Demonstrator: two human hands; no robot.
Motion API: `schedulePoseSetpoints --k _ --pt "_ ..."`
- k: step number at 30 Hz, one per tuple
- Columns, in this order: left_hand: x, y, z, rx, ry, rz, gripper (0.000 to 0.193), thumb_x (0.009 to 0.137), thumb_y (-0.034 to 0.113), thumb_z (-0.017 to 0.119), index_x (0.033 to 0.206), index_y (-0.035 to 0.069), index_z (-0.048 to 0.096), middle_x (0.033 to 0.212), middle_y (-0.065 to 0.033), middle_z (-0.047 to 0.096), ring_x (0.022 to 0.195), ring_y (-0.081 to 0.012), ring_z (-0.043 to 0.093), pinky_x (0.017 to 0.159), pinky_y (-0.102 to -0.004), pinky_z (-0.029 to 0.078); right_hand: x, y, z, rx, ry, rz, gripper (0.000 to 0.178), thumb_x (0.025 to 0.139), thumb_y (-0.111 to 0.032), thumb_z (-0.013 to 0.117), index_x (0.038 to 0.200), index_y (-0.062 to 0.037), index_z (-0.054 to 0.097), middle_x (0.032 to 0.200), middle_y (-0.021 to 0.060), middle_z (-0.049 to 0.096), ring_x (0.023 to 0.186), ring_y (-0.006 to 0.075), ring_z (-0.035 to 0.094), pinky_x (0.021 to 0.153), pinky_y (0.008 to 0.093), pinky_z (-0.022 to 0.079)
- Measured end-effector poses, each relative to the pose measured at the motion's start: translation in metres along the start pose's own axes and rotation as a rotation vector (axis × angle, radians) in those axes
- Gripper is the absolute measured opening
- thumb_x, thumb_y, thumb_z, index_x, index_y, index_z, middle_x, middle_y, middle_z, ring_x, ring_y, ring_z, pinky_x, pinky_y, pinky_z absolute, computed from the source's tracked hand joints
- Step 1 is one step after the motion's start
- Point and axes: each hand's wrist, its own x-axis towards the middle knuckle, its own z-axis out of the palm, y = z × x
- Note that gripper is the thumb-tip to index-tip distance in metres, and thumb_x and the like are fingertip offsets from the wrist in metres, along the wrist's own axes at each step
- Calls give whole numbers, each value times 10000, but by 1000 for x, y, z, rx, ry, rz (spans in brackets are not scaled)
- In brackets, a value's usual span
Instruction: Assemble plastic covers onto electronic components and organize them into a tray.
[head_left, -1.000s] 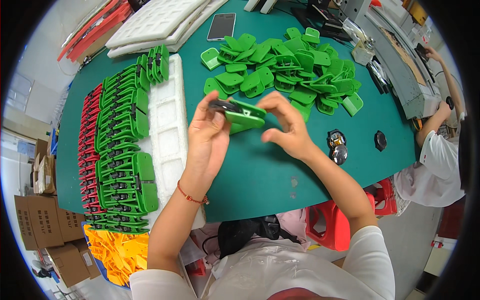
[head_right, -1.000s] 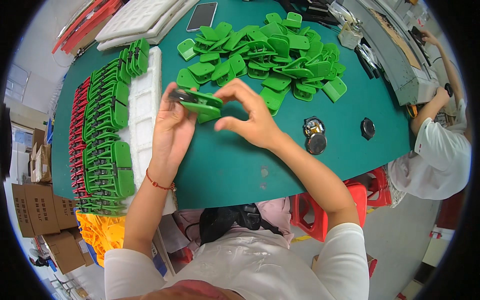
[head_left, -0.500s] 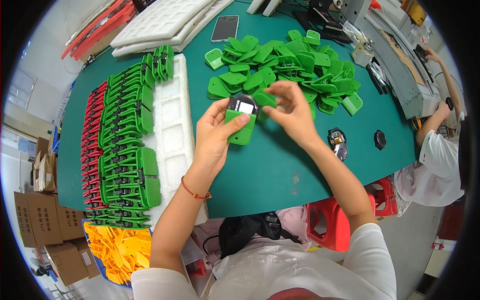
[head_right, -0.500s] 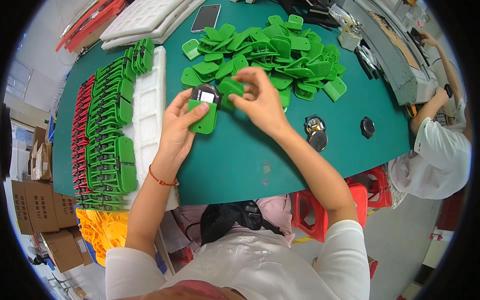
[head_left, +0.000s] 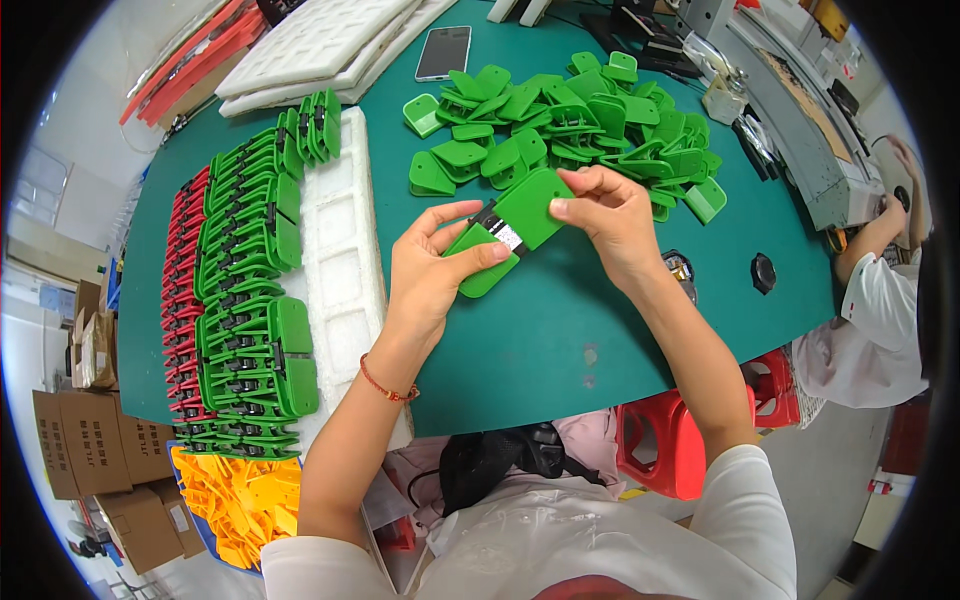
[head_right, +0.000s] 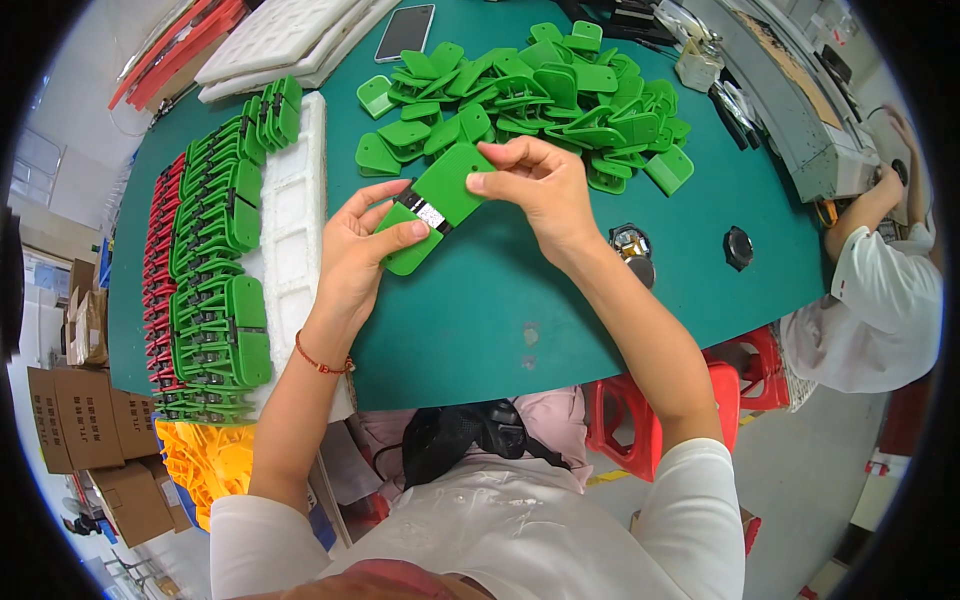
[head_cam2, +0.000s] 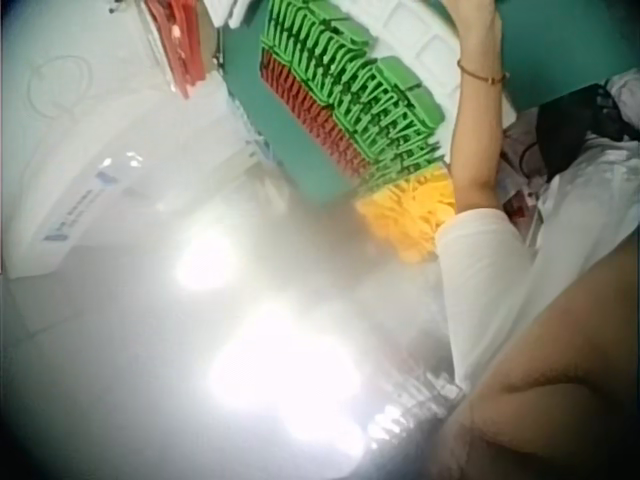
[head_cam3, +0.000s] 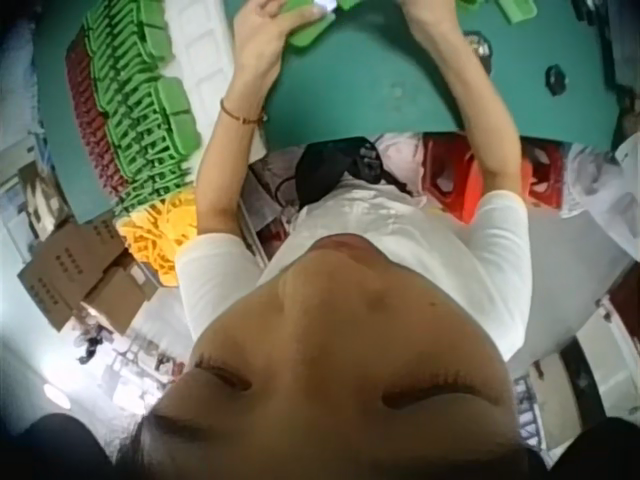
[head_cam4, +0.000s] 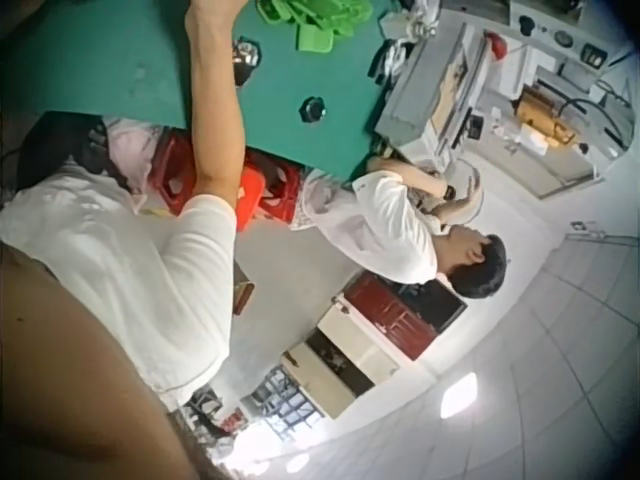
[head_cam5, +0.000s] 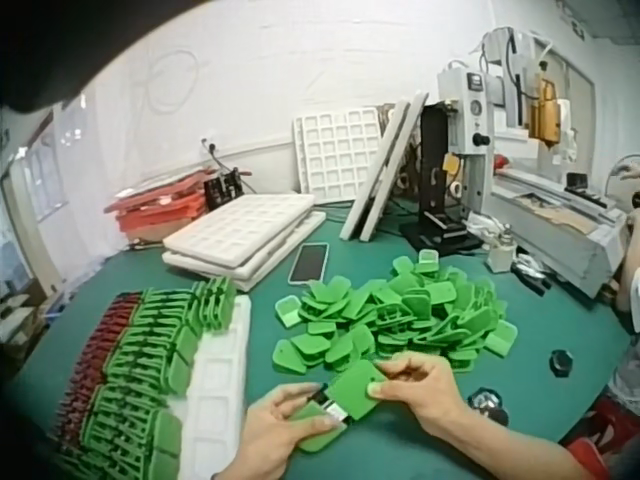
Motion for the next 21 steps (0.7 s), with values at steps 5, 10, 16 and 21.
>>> schedulePoseSetpoints --k 5,10,16,21 --pt "-1 1 0 4 -28 33 519 693 -34 733 1147 -42 483 1018 -136 622 881 -151 618 745 -247 516 -2 3 2 -5 -35 -1 209 708 59 675 892 -28 627 889 9 592 783 81 575 724 227 472" --pt "1 -1 2 -100 -35 52 455 757 20 702 1151 -42 483 1025 -126 622 875 -142 614 752 -242 509 2 1 -2 41 40 -22 240 704 -7 721 923 -2 624 868 54 636 748 88 595 710 223 493" --pt "3 -8 -6 -78 -88 13 329 837 45 623 1131 -46 508 1007 -91 633 855 -117 613 754 -231 502 6 -2 -5 26 86 -25 264 717 -36 718 960 -9 620 862 31 630 745 77 587 694 219 483" --pt "2 -9 -2 -32 -65 21 303 839 51 624 1111 -44 531 980 -81 642 847 -112 614 745 -233 503 7 -1 -11 -10 70 -5 244 708 -30 722 930 -17 622 887 34 633 751 69 579 696 219 481"
